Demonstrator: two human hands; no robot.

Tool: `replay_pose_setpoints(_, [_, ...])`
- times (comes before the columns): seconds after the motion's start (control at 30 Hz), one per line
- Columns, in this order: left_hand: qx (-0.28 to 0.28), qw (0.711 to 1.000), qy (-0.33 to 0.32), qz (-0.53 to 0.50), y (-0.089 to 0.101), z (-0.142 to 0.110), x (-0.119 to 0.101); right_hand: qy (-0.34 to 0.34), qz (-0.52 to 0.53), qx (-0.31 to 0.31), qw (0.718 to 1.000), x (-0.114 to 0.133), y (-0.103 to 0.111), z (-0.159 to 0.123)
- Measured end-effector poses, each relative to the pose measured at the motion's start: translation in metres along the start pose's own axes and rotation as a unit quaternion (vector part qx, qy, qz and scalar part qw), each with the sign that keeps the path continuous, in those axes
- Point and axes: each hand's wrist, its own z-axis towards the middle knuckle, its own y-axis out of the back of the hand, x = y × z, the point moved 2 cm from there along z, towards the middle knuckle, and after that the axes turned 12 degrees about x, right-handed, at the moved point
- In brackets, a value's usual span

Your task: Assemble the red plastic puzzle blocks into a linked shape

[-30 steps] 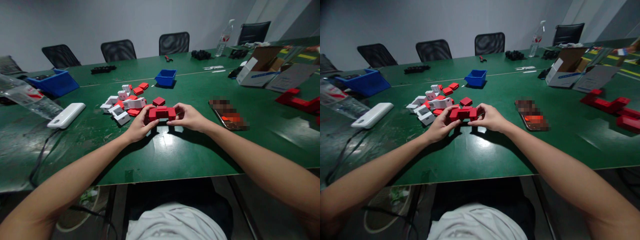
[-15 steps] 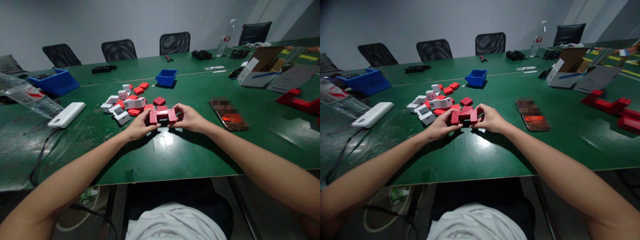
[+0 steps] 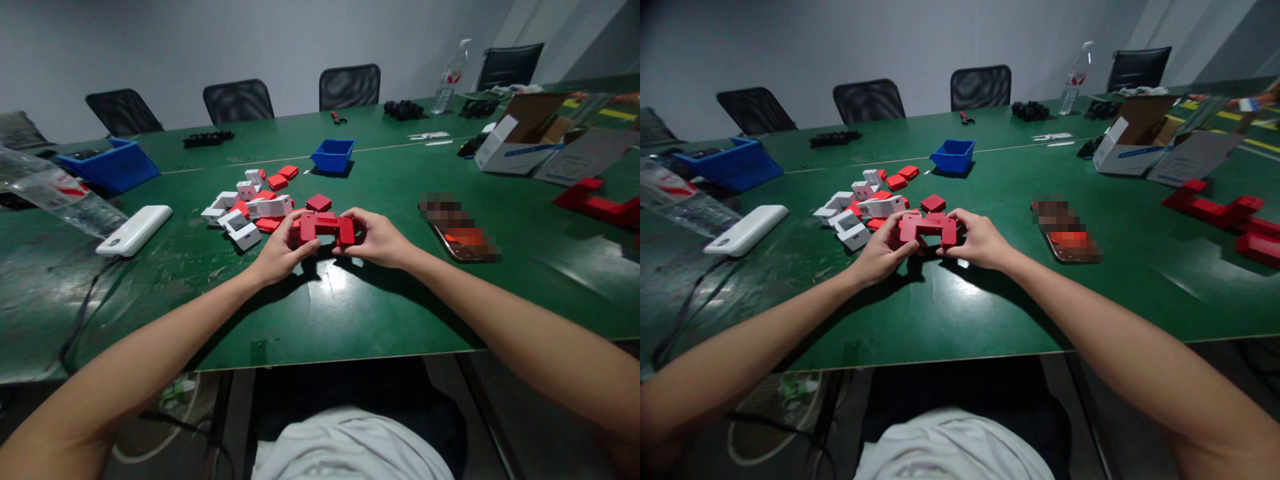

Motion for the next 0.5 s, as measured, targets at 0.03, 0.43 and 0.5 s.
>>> replay_pose_setpoints(0.03, [-0.002, 1.0, 0.003, -0.009, -0.0003, -0.0001, 0.0005, -0.002, -0.003, -0.002, 1.0, 0.0007, -0.0002, -0.0004])
replay_pose_setpoints(0.43, [-0.091, 0.995, -0.03, -0.007, 0.0009, -0.0019, -0.0028, 0.039, 0.054, 0.034, 0.997, 0.0036, -0.0058, -0.0013])
replay_pose_setpoints(0.5, [-0.09, 0.995, -0.04, 0.028, -0.0002, -0.0028, -0.006, 0.033, 0.047, 0.039, 0.998, 0.0024, -0.0056, -0.0005])
